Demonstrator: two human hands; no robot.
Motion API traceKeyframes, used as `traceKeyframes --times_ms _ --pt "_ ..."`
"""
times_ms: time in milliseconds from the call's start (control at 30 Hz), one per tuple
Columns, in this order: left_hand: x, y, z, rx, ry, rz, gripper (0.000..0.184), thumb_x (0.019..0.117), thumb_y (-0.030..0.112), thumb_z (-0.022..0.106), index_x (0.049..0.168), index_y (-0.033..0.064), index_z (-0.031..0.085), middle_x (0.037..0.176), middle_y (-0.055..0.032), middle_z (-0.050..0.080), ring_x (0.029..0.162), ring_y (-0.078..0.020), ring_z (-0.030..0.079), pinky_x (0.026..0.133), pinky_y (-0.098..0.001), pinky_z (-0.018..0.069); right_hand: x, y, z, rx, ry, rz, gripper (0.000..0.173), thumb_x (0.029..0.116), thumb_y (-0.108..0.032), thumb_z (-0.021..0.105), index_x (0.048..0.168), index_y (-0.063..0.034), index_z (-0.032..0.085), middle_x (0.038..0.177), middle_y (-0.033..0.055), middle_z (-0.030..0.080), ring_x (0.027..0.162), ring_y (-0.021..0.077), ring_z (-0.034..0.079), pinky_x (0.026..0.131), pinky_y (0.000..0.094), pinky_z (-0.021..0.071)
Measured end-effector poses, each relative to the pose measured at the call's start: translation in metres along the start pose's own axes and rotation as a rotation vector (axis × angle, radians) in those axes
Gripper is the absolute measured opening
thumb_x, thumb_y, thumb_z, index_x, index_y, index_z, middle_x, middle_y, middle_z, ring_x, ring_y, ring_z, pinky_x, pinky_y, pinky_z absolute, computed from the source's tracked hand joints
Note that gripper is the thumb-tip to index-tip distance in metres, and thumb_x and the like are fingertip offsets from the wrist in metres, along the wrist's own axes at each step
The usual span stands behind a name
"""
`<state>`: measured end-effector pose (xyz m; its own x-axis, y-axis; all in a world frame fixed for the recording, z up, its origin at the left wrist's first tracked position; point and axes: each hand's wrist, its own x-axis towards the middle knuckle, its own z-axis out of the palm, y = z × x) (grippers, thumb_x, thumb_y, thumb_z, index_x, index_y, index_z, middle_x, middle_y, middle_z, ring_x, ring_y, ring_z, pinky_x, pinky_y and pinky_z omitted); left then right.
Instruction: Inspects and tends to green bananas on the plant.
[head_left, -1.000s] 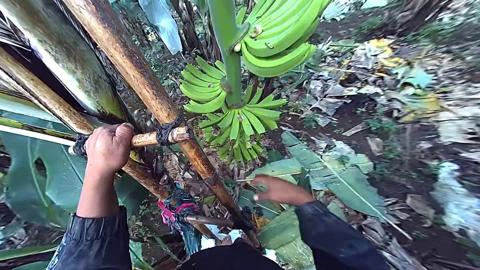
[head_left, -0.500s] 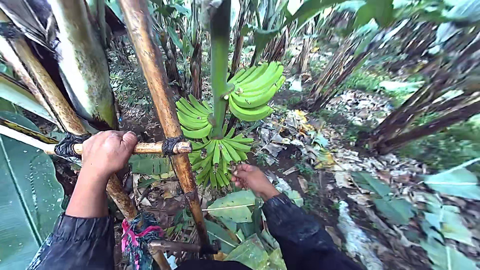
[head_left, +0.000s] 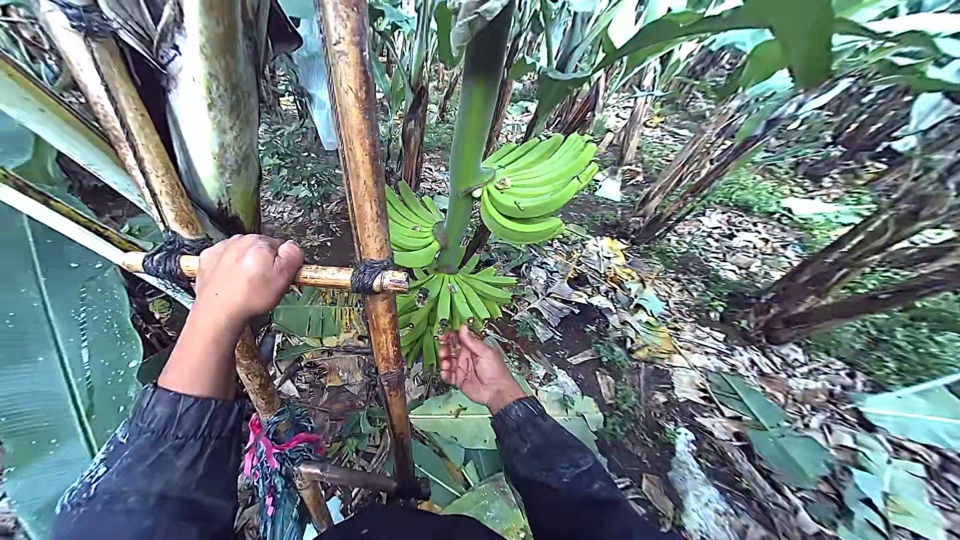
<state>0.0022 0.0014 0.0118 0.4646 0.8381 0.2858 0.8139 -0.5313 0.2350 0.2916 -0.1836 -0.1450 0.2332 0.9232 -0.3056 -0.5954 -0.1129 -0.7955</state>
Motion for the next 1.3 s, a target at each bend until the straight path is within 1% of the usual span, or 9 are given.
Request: traceKeyframes --times_ms 100,267,433,600,767,833,1067,1200,1300 --pt "0.001 0.001 -0.001 0.004 -0.008 0.009 0.063 0.1006 0.047 0.021 0.072 0.0065 0.06 0.083 -0.021 0.068 0.091 -0.0442 0.067 0.071 -0.0679 0.0442 0.012 0.001 0.027 0.127 -0.03 0.078 0.064 0.1085 -0.058 0.026 0.116 -0.0046 0.06 0.087 0.0102 0.07 0.062 0.016 0.065 0.053 0.0269 0.0543" --pt "0.001 0.003 -0.001 0.003 0.008 0.014 0.061 0.0997 0.047 0.022 0.071 0.0068 0.059 0.082 -0.0202 0.067 0.09 -0.043 0.067 0.071 -0.0666 0.0435 0.019 0.022 0.062 0.007 0.046 -0.185 0.026 0.1114 -0.016 0.041 0.115 0.0009 0.06 0.07 0.0033 0.056 0.05 0.0079 0.051 0.047 0.0202 0.0455" --pt "0.001 0.0 0.001 0.004 0.005 -0.021 0.062 0.0993 0.049 0.023 0.073 0.0078 0.061 0.084 -0.0203 0.068 0.09 -0.0432 0.067 0.071 -0.0691 0.044 0.043 0.012 0.083 0.207 -0.017 -0.088 0.077 0.1004 -0.075 0.024 0.11 -0.0103 0.064 0.061 -0.0041 0.046 0.042 0.0051 0.038 0.039 0.0194 0.0353" --pt "-0.006 0.007 -0.001 -0.017 0.022 -0.027 0.064 0.104 0.046 0.024 0.074 0.0042 0.062 0.082 -0.0254 0.066 0.086 -0.0503 0.065 0.071 -0.0747 0.0416 0.041 0.012 0.088 0.023 0.14 -0.093 0.023 0.1071 -0.024 0.052 0.111 -0.0052 0.064 0.069 -0.0003 0.053 0.045 0.0049 0.041 0.039 0.0181 0.0354" --pt "-0.008 0.014 -0.006 -0.013 0.015 -0.049 0.065 0.1033 0.046 0.023 0.077 0.0028 0.064 0.085 -0.027 0.067 0.092 -0.0513 0.065 0.077 -0.0755 0.0418 -0.024 0.003 -0.015 -1.197 -0.055 -0.138 0.031 0.1004 -0.033 0.063 0.119 -0.0079 0.069 0.099 0.012 0.072 0.085 0.0233 0.07 0.078 0.0447 0.0597" --pt "-0.007 0.012 -0.006 -0.012 0.015 -0.065 0.064 0.1046 0.044 0.024 0.077 0.0033 0.065 0.086 -0.0263 0.068 0.092 -0.051 0.065 0.077 -0.0747 0.0424 -0.04 -0.019 -0.053 -1.366 0.171 -0.123 0.051 0.0916 -0.039 0.074 0.129 -0.0053 0.067 0.132 0.0245 0.062 0.12 0.0404 0.061 0.103 0.0628 0.0482" --pt "-0.005 0.014 -0.004 -0.029 0.038 -0.052 0.065 0.1037 0.045 0.024 0.077 0.001 0.063 0.086 -0.0296 0.066 0.093 -0.053 0.063 0.079 -0.0768 0.0402 0.022 -0.046 -0.07 -0.807 0.591 -0.912 0.039 0.0966 -0.022 0.072 0.131 -0.0056 0.064 0.127 0.017 0.062 0.087 0.0236 0.067 0.076 0.0427 0.0591" --pt "-0.005 0.014 -0.003 -0.022 0.036 -0.079 0.064 0.1037 0.044 0.026 0.077 -0.0002 0.063 0.087 -0.0298 0.066 0.095 -0.0532 0.063 0.082 -0.0765 0.0402 0.031 -0.053 -0.086 0.041 0.489 -0.861 0.012 0.1083 -0.022 0.051 0.116 -0.0162 0.056 0.096 -0.0064 0.066 0.078 0.0046 0.065 0.074 0.0252 0.0577" --pt "-0.006 0.009 -0.003 -0.021 0.038 -0.083 0.065 0.1019 0.047 0.025 0.076 0.0023 0.063 0.085 -0.0274 0.066 0.092 -0.0502 0.064 0.08 -0.0754 0.0409 0.05 -0.066 -0.119 0.18 0.597 -0.786 0.033 0.1033 -0.015 0.061 0.133 -0.0128 0.047 0.107 -0.0012 0.061 0.089 0.0068 0.064 0.081 0.026 0.057"
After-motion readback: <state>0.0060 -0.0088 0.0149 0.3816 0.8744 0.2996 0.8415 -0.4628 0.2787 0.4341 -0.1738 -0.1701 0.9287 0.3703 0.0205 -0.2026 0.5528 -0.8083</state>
